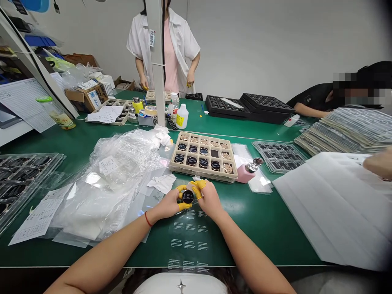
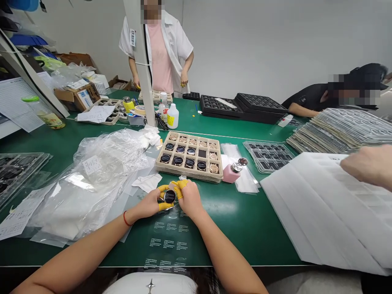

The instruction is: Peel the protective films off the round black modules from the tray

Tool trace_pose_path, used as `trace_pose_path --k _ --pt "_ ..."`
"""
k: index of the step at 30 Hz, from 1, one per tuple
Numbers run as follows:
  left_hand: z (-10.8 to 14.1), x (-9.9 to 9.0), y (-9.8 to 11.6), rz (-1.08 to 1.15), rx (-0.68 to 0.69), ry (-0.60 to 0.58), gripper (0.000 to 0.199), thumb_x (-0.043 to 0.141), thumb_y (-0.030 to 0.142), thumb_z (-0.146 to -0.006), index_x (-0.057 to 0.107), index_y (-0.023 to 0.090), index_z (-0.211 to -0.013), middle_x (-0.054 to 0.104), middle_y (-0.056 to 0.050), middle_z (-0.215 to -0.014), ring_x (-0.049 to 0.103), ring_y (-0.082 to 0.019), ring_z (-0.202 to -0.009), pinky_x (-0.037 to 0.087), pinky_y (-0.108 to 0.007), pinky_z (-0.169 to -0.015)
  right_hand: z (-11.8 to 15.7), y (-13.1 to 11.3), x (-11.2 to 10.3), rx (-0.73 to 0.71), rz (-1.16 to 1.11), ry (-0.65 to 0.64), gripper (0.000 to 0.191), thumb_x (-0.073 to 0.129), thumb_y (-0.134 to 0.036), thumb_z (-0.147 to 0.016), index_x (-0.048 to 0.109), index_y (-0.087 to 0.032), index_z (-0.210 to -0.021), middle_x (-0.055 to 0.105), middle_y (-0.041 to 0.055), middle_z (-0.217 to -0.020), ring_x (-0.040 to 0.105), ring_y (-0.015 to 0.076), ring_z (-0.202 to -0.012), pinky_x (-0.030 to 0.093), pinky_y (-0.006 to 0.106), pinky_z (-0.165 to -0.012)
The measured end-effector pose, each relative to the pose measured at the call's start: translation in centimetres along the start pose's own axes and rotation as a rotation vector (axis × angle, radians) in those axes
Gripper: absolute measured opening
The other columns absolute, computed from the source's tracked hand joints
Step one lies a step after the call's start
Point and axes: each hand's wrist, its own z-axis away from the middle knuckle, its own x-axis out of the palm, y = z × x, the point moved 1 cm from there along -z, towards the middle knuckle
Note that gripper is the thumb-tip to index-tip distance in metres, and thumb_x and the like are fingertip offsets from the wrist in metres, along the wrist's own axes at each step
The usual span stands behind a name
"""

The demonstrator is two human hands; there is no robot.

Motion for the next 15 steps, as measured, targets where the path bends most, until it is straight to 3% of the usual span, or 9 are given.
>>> trace_pose_path --k 4,10,15 --pt "-0.2 0.0 -0.3 0.035 -0.031 0.044 0.052 0.07 0.029 -0.069 0.049 0.018 -0.116 0.064 -0.005 -0.099 0.061 -0.017 -0.082 0.048 -0.03 -0.075 0.0 -0.2 -0.9 -0.104 -0.163 0.052 0.02 0.04 -0.019 -0.089 0.059 -0.021 -0.097 0.06 0.0057 -0.089 0.047 0.0186 -0.083 0.038 0.033 -0.074" --pt "-0.4 -0.6 -0.6 0.048 -0.054 0.11 0.052 0.073 0.031 -0.065 0.052 0.017 -0.11 0.064 -0.005 -0.096 0.062 -0.018 -0.081 0.049 -0.028 -0.071 0.5 -1.8 -0.6 -0.321 0.044 -0.001 0.033 0.042 -0.005 -0.081 0.062 -0.024 -0.099 0.057 0.0053 -0.086 0.044 0.0194 -0.082 0.038 0.037 -0.079" --pt "-0.5 -1.3 -1.2 0.046 -0.055 0.169 0.054 0.071 0.027 -0.065 0.05 0.017 -0.113 0.063 -0.001 -0.082 0.06 -0.016 -0.072 0.048 -0.026 -0.065 1.1 -2.1 -0.2 -0.385 0.143 0.015 0.034 0.042 -0.002 -0.078 0.062 -0.024 -0.096 0.057 0.0045 -0.086 0.044 0.0189 -0.081 0.036 0.041 -0.09"
